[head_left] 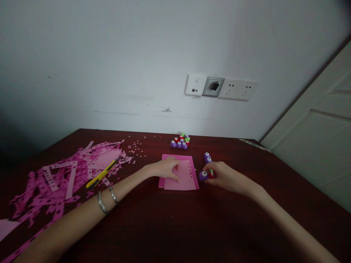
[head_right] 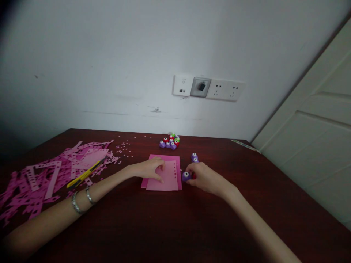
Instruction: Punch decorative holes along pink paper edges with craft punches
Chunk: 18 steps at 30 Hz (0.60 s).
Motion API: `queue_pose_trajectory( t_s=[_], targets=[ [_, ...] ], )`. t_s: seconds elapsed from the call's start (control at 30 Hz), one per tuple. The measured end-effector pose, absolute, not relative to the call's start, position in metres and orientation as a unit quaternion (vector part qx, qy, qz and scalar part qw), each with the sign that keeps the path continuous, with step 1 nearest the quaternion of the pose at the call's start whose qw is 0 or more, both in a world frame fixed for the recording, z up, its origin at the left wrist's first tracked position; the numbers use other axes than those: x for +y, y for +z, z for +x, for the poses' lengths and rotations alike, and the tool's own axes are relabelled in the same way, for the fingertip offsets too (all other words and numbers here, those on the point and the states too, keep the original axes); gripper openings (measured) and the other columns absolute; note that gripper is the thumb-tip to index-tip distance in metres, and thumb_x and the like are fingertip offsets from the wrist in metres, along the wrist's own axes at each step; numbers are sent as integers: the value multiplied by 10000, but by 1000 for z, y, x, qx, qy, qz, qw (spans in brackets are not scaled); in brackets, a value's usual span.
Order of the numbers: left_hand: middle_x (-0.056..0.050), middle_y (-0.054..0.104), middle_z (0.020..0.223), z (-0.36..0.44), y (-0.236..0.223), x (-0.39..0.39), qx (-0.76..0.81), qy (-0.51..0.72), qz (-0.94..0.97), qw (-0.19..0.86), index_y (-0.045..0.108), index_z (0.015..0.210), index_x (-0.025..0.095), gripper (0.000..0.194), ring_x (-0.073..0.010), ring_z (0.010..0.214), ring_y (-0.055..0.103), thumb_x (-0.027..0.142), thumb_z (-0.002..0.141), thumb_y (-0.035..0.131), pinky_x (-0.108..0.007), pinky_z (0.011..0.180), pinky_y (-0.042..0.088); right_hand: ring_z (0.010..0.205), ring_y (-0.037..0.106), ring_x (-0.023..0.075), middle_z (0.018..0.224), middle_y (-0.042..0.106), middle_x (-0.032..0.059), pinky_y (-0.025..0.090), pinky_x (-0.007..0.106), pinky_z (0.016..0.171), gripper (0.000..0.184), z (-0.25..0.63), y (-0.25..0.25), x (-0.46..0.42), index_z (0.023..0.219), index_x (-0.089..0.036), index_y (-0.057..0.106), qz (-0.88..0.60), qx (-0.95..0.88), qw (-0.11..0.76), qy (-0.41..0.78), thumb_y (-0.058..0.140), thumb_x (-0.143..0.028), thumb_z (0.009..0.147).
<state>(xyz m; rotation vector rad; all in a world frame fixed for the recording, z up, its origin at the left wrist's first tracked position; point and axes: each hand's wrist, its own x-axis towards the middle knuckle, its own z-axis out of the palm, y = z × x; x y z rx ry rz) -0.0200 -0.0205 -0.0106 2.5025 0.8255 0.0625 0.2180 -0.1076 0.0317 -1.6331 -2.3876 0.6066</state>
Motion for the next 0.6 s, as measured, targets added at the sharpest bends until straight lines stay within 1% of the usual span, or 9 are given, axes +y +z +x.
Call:
queue_pose_trajectory(
  t_s=[0.1,0.17,0.23,0.3,0.37,0.43,0.5,0.57,0.6],
  targets=[
    [-72,514,946,-21,-8,-22,305,20,922,237,544,944,135,507,-195,846,464,526,636,638,-281,712,371,696,569,164,826,648,44,413,251,632,156,237,41,-117,854,-171,644,-581,-785,96,195,589,-258,737],
    [-80,489,996,-23,-6,-23,312,28,926,213,544,968,147,537,-219,911,440,569,643,606,-309,767,369,745,579,179,892,655,52,423,258,666,206,252,44,-122,900,-179,647,-606,-766,103,190,591,-294,738],
    [-84,465,1067,-24,-2,-26,313,37,930,191,531,1025,166,580,-240,980,408,610,653,567,-352,846,349,792,584,194,920,657,59,430,270,707,219,267,42,-126,896,-177,649,-631,-748,107,176,599,-303,723],
    [-95,441,1158,-25,2,-29,304,39,933,189,488,1133,179,652,-259,1048,382,642,674,520,-391,921,309,813,589,202,926,658,67,435,278,731,232,280,36,-128,906,-171,644,-646,-734,106,180,591,-302,721],
    [-128,382,1283,-25,3,-34,295,21,933,204,382,1272,163,765,-290,1148,338,659,698,475,-409,971,273,800,596,202,905,661,72,441,277,718,223,289,27,-130,897,-167,639,-659,-721,100,191,580,-292,722],
    [-166,248,1406,-25,2,-39,299,-18,929,218,226,1374,125,898,-329,1261,230,679,703,446,-422,1013,230,777,599,198,882,662,73,443,270,694,208,294,19,-130,880,-165,638,-665,-714,91,201,574,-282,721],
    [-177,91,1466,-25,-2,-42,315,-65,919,229,94,1409,96,1009,-349,1324,93,697,682,453,-436,1047,174,762,601,194,868,662,71,444,264,678,198,295,12,-130,870,-164,637,-664,-711,85,213,571,-275,719],
    [-171,-9,1470,-25,-7,-44,328,-93,911,234,38,1411,83,1076,-355,1334,10,705,654,480,-454,1064,132,759,602,193,862,662,71,442,262,676,198,296,6,-129,870,-162,637,-663,-710,83,222,569,-270,719],
    [-169,-32,1465,-25,-9,-44,330,-97,909,236,34,1410,78,1089,-354,1333,-9,704,646,492,-461,1067,123,760,602,193,862,662,71,441,262,677,200,296,4,-128,871,-161,637,-663,-710,82,224,569,-269,718]
  ],
)
